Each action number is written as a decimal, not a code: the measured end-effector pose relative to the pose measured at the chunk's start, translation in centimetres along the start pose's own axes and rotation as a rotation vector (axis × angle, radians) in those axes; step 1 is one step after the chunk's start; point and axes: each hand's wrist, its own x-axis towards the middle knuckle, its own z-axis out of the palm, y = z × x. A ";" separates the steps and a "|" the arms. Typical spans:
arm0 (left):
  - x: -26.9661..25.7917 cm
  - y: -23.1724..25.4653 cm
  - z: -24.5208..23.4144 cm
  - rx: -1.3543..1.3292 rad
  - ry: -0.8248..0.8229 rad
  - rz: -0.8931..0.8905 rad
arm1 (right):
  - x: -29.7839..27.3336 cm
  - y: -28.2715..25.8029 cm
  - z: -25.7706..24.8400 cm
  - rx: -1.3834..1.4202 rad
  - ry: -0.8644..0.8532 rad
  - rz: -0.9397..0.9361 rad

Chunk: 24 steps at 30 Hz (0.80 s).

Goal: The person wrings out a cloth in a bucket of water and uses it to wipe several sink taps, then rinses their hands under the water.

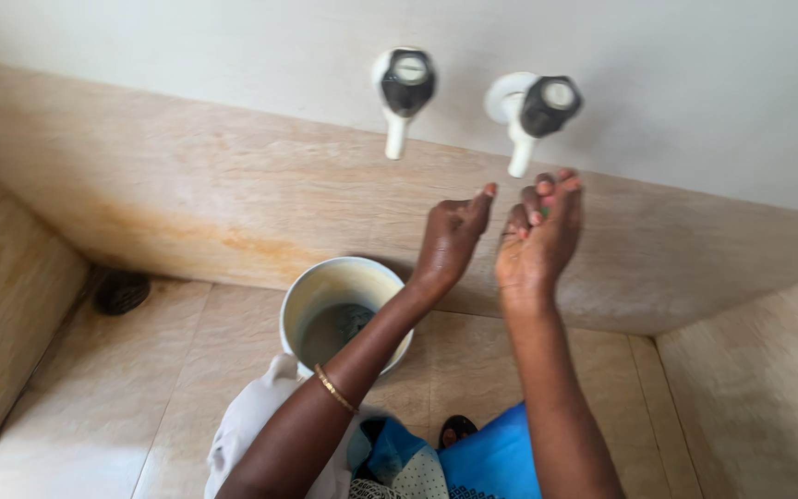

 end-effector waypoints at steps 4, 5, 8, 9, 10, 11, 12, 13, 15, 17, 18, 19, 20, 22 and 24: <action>1.1 -0.2 0.1 0.083 0.017 -0.228 | 2.8 -9.4 -2.1 -0.072 0.066 -0.164; 1.2 0.3 0.2 0.003 0.027 -0.287 | 3.8 -12.0 -2.6 -0.190 0.097 -0.241; 0.3 2.9 1.8 -0.280 0.014 -0.467 | 7.0 -19.5 -4.5 -0.360 0.060 -0.341; -0.5 3.9 3.2 -0.410 -0.018 -0.519 | 8.0 -21.4 -5.1 -0.446 0.058 -0.371; -1.0 5.2 4.5 -0.534 -0.048 -0.566 | 9.0 -22.8 -5.6 -0.524 0.056 -0.400; -1.3 6.5 6.2 -0.572 -0.141 -0.554 | 10.0 -23.9 -6.2 -0.603 0.055 -0.429; -1.6 7.9 8.3 -0.607 -0.238 -0.541 | 10.8 -25.0 -6.6 -0.670 0.040 -0.401; -1.6 9.2 10.3 -0.640 -0.335 -0.529 | 11.6 -26.1 -7.0 -0.737 0.026 -0.372; -0.2 11.5 14.1 -0.641 -0.454 -0.451 | 13.0 -28.5 -7.7 -0.866 0.009 -0.304; 2.6 13.4 18.4 -0.632 -0.548 -0.378 | 14.6 -31.3 -8.1 -0.979 0.004 -0.243; 4.0 14.0 20.7 -0.626 -0.573 -0.349 | 15.2 -32.6 -8.2 -1.004 0.002 -0.236; 5.4 14.4 22.9 -0.621 -0.598 -0.320 | 15.8 -33.9 -8.5 -1.029 0.000 -0.230; 6.9 14.7 25.1 -0.624 -0.642 -0.293 | 16.6 -35.3 -8.7 -1.056 -0.007 -0.222; 9.7 15.1 29.2 -0.632 -0.717 -0.236 | 18.4 -37.5 -9.0 -1.203 -0.035 -0.262; 12.4 15.7 32.9 -0.601 -0.704 -0.159 | 20.6 -39.3 -9.3 -1.301 -0.079 -0.261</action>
